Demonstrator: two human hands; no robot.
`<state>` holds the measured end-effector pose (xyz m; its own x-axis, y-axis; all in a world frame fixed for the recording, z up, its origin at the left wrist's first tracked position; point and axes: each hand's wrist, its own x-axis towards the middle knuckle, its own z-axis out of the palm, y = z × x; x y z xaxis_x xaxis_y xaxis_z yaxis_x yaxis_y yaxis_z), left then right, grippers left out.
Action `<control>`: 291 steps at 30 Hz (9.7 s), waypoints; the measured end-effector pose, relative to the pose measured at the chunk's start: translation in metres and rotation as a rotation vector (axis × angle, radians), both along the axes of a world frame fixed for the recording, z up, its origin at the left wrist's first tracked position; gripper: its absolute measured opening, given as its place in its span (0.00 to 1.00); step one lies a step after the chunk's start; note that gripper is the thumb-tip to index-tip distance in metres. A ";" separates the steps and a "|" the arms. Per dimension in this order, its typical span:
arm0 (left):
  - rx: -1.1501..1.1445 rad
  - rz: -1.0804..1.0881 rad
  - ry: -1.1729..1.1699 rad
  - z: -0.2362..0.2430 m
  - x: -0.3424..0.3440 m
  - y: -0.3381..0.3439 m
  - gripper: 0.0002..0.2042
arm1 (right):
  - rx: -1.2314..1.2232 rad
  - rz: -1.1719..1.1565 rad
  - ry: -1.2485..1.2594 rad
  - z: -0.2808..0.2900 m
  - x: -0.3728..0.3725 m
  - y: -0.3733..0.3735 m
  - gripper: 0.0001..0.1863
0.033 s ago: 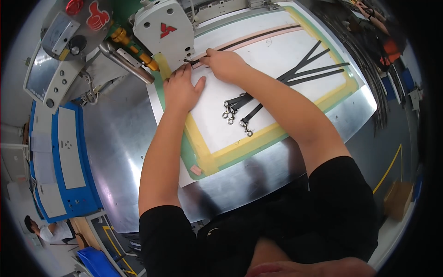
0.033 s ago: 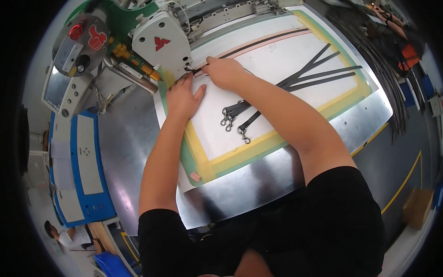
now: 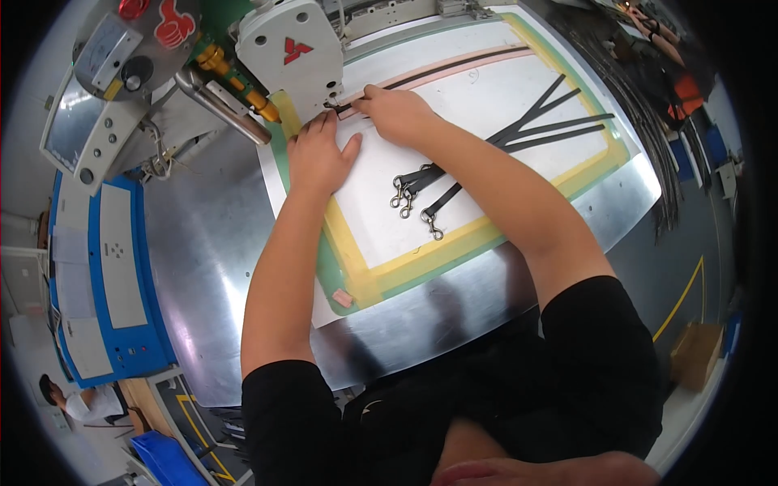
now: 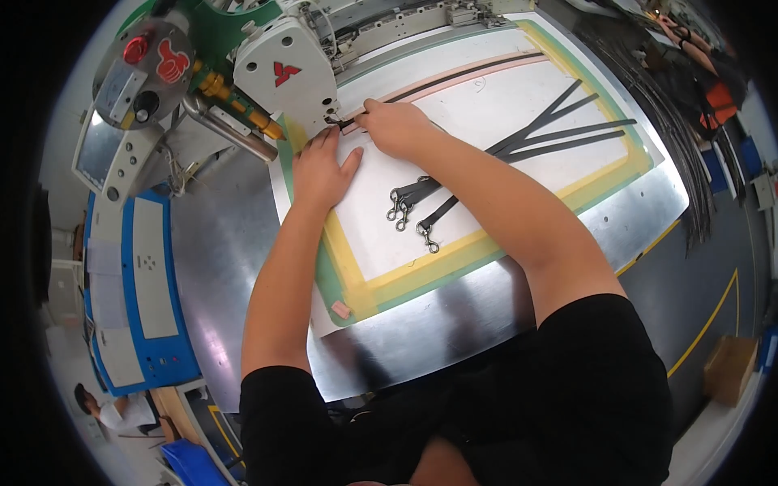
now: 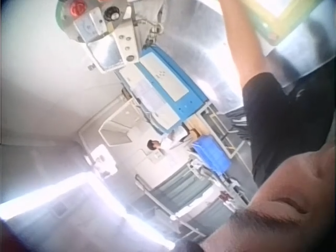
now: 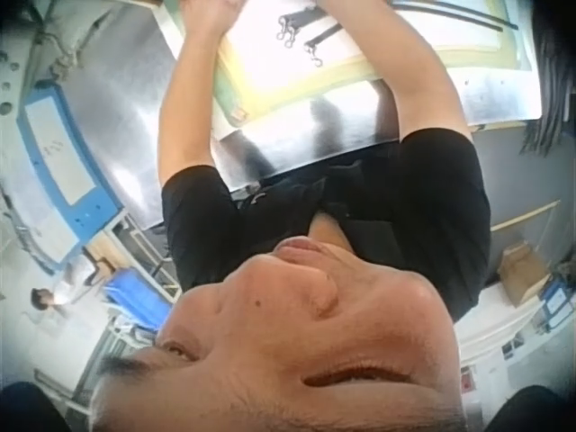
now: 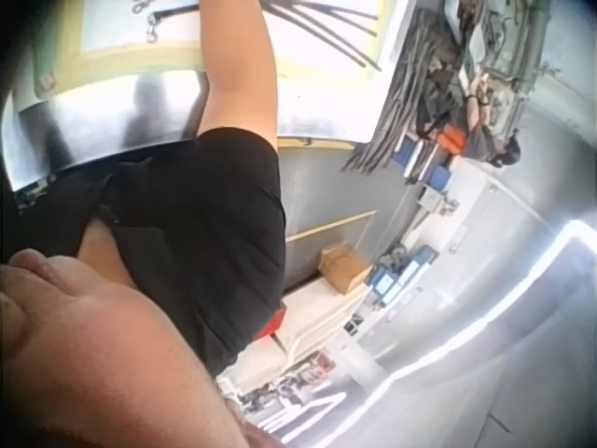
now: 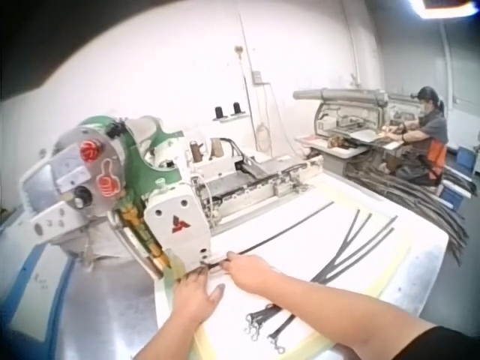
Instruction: Sewing and organizing leather straps at an industrial sewing machine station.
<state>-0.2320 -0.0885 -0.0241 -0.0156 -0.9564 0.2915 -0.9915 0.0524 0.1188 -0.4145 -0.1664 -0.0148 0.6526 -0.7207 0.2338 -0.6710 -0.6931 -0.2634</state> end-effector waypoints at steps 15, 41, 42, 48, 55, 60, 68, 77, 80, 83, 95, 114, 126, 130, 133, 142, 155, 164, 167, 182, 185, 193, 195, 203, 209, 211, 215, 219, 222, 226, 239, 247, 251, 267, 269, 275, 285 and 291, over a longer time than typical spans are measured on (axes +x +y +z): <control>0.020 0.004 -0.046 0.001 0.004 0.002 0.34 | -0.049 -0.022 -0.020 -0.009 0.008 -0.001 0.19; -0.016 -0.041 -0.091 -0.005 -0.001 -0.003 0.34 | -0.012 -0.062 -0.006 -0.004 0.002 0.004 0.23; -0.013 -0.044 -0.095 -0.005 0.000 -0.003 0.34 | -0.026 -0.060 -0.002 -0.005 0.002 0.003 0.23; -0.032 -0.056 -0.068 -0.005 -0.002 -0.003 0.33 | -0.039 -0.052 0.000 -0.009 0.001 0.000 0.22; -0.029 -0.032 -0.098 -0.004 0.000 -0.002 0.33 | -0.034 -0.062 -0.015 -0.008 0.006 0.002 0.22; -0.050 -0.045 -0.075 -0.007 0.003 -0.001 0.32 | -0.050 -0.062 0.012 -0.008 0.005 0.002 0.22; -0.030 -0.017 -0.088 -0.004 0.003 -0.001 0.32 | -0.064 -0.059 -0.016 -0.007 0.005 0.002 0.23; -0.018 -0.026 -0.083 0.003 0.003 0.004 0.32 | 0.015 -0.124 -0.009 0.003 -0.031 -0.015 0.17; -0.015 -0.029 -0.073 0.003 0.005 0.006 0.33 | 0.036 -0.170 -0.028 0.008 -0.035 -0.017 0.18; 0.011 -0.017 -0.068 0.001 0.005 0.005 0.33 | 0.070 -0.201 0.023 0.013 -0.033 -0.008 0.19; -0.017 0.078 -0.088 -0.001 -0.013 0.002 0.29 | 0.125 -0.119 -0.086 0.016 -0.019 0.007 0.17; 0.057 0.085 -0.071 0.010 0.007 0.026 0.34 | 0.096 -0.354 0.049 0.035 -0.100 -0.016 0.24; 0.105 0.046 -0.039 0.015 -0.022 0.012 0.37 | 0.047 -0.280 0.006 0.022 -0.074 -0.009 0.18; 0.074 0.054 -0.048 0.014 -0.027 0.011 0.36 | 0.040 -0.245 0.010 0.023 -0.065 -0.006 0.17; 0.084 0.043 -0.054 0.016 -0.026 0.010 0.37 | 0.070 -0.253 0.041 0.024 -0.054 -0.002 0.21; 0.194 0.055 -0.021 0.034 -0.028 0.014 0.41 | 0.121 -0.223 0.051 0.032 -0.032 0.010 0.20; 0.227 0.143 -0.059 0.034 0.000 0.030 0.41 | 0.060 -0.262 0.110 0.036 -0.063 -0.003 0.27; 0.256 0.164 -0.087 0.036 0.011 0.036 0.43 | 0.195 -0.396 0.156 0.043 -0.096 -0.022 0.26; 0.261 0.153 -0.082 0.037 0.008 0.035 0.44 | 0.194 -0.403 0.169 0.045 -0.082 -0.016 0.24; 0.252 0.071 -0.031 0.035 -0.016 0.014 0.46 | 0.162 -0.276 0.152 0.039 -0.042 -0.001 0.24; 0.245 0.065 -0.023 0.032 -0.016 0.013 0.46 | 0.172 -0.250 0.123 0.040 -0.038 0.004 0.21; 0.241 0.072 -0.010 0.032 -0.016 0.012 0.46 | 0.118 -0.157 0.162 0.033 -0.020 0.007 0.17; 0.184 0.057 -0.037 0.030 -0.014 0.015 0.44 | 0.084 -0.128 0.207 0.030 -0.016 0.008 0.26; 0.213 0.056 -0.007 0.032 -0.011 0.012 0.43 | 0.110 -0.139 0.086 0.010 -0.019 0.002 0.24; 0.244 0.094 -0.065 0.043 -0.012 0.017 0.41 | 0.084 -0.097 0.036 0.008 -0.011 0.018 0.23; 0.252 0.110 -0.080 0.042 -0.009 0.020 0.40 | 0.062 -0.104 0.029 0.008 -0.004 0.023 0.22; 0.223 0.055 -0.059 0.035 0.006 0.022 0.40 | 0.044 -0.090 0.032 0.007 -0.001 0.024 0.20; 0.150 -0.082 -0.087 0.033 0.048 0.050 0.33 | 0.042 -0.077 0.011 0.006 0.003 0.024 0.20; 0.075 -0.048 -0.117 0.020 0.111 0.072 0.32 | 0.051 -0.093 0.023 0.006 -0.001 0.025 0.19; 0.144 0.233 -0.143 0.015 0.217 0.108 0.32 | 0.093 -0.128 0.075 0.003 -0.001 0.021 0.19; 0.174 0.535 -0.223 0.020 0.331 0.110 0.27 | 0.076 -0.074 0.024 0.009 -0.004 0.026 0.16; 0.068 0.498 0.023 0.028 0.322 0.121 0.24 | 0.117 -0.074 0.043 0.017 -0.003 0.028 0.16; 0.107 0.514 -0.005 0.061 0.286 0.158 0.24 | 0.096 -0.068 0.038 0.015 -0.003 0.028 0.16; 0.262 0.570 0.677 0.047 0.219 0.396 0.21 | 0.142 -0.078 0.014 0.024 0.015 0.039 0.17; 0.186 0.577 0.783 0.046 0.213 0.408 0.21 | 0.133 -0.032 -0.013 0.022 0.022 0.040 0.17; 0.196 0.490 0.927 0.053 0.208 0.426 0.22 | -0.009 0.141 0.026 0.022 0.035 0.037 0.15; 0.100 0.435 1.059 0.049 0.213 0.434 0.21 | 0.009 0.083 0.085 0.046 0.045 0.051 0.16; 0.065 0.278 1.205 0.061 0.209 0.441 0.21 | 0.018 0.062 0.138 0.018 0.071 0.030 0.12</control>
